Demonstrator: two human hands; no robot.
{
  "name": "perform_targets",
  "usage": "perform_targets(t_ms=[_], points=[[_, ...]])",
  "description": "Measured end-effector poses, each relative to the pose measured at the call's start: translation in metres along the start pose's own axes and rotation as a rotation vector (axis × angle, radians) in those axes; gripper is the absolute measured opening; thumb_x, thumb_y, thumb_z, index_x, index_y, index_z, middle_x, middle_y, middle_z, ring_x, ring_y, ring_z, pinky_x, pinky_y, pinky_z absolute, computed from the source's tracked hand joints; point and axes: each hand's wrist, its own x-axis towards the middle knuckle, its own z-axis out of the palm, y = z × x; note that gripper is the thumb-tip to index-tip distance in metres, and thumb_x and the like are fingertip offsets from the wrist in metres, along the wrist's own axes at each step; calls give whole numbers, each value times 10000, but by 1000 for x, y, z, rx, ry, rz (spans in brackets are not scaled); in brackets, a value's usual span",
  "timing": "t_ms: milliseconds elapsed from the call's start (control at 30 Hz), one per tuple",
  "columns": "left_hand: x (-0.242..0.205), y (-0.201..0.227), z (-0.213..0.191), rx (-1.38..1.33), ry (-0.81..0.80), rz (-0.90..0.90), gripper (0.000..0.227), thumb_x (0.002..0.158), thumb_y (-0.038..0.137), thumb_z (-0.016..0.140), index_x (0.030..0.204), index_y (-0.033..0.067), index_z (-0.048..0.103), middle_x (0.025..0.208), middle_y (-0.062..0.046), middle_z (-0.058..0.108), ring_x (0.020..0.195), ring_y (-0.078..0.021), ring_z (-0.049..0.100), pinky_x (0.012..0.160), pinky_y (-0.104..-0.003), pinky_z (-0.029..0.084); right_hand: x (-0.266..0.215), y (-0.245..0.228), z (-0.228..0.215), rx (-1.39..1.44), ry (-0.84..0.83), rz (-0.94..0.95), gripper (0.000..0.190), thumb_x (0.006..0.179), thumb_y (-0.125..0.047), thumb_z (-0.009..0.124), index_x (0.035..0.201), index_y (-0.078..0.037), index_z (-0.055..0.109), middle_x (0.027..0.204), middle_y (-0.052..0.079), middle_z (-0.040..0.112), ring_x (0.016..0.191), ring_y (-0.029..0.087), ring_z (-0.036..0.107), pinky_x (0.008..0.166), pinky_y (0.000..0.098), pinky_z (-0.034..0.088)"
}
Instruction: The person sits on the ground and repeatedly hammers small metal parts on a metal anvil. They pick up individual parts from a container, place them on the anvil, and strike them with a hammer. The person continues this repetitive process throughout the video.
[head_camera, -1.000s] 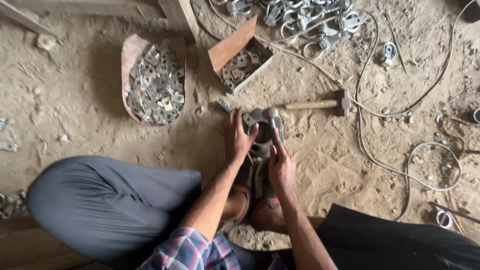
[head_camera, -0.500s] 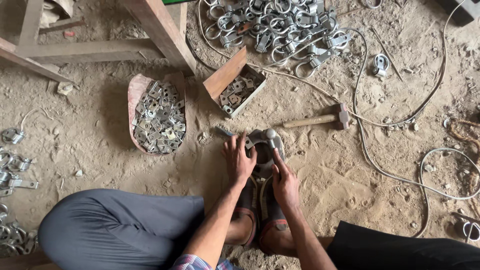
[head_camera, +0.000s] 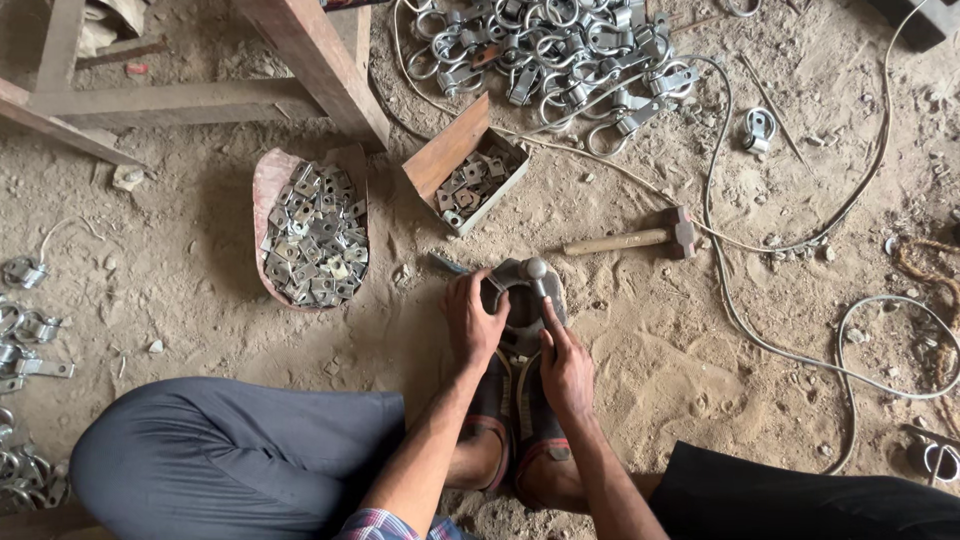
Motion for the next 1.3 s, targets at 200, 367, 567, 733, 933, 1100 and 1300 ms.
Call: perform_targets(t_ms=[200,367,567,733,933,1100,1300], points=[[2,-3,7,63,-80,-178,463,808,263,865,1205,147,656,1188,-88,683,1191,-326,579,1037,-510,411,-2,1,-1,-24,-18,-33,511,1050,-168,573,1544,-282,502,985,201,693,694,354,641,630,465,523],[0,-9,8,18,-48,-96,648,757,280,886,1314,110,603,1309,-98,625,1248,-356,539,1049,-550,397,-3,-1,1,-118,-42,-27,522,1051,-184,572,1552,-297,480,967,198,688,686,343,654,617,466,518],[4,-10,3,-47,-83,-77,659,766,220,786,1368,115,542,1377,-122,566,1312,-365,498,1110,-597,326,3,-15,-7,-21,-35,-12,475,1058,-177,568,1527,-243,532,894,201,678,611,297,631,558,446,493],[-6,-18,4,-212,63,-112,610,894,104,545,1499,70,475,1437,-168,539,1373,-377,477,1201,-573,288,7,-32,-15,13,22,-114,467,1066,-160,566,1531,-148,530,831,178,670,523,246,560,499,423,450],[-14,-14,5,-219,122,-88,642,925,87,460,1566,68,419,1510,-213,503,1418,-407,449,1235,-557,262,8,-29,1,-164,-135,-118,485,1062,-190,568,1541,-214,493,858,166,677,521,266,583,439,414,480],[-11,-16,8,-203,88,-120,686,882,87,495,1563,59,418,1497,-235,493,1388,-425,439,1203,-573,265,8,-34,0,-151,-170,-100,547,1026,-184,576,1556,-279,486,941,214,719,604,323,667,516,452,519],[-8,-18,16,-64,43,-158,699,849,90,569,1536,57,444,1446,-225,523,1335,-430,460,1138,-603,310,20,-25,-17,-74,-167,-165,514,1038,-189,568,1544,-252,508,973,229,722,563,293,643,509,415,504]])
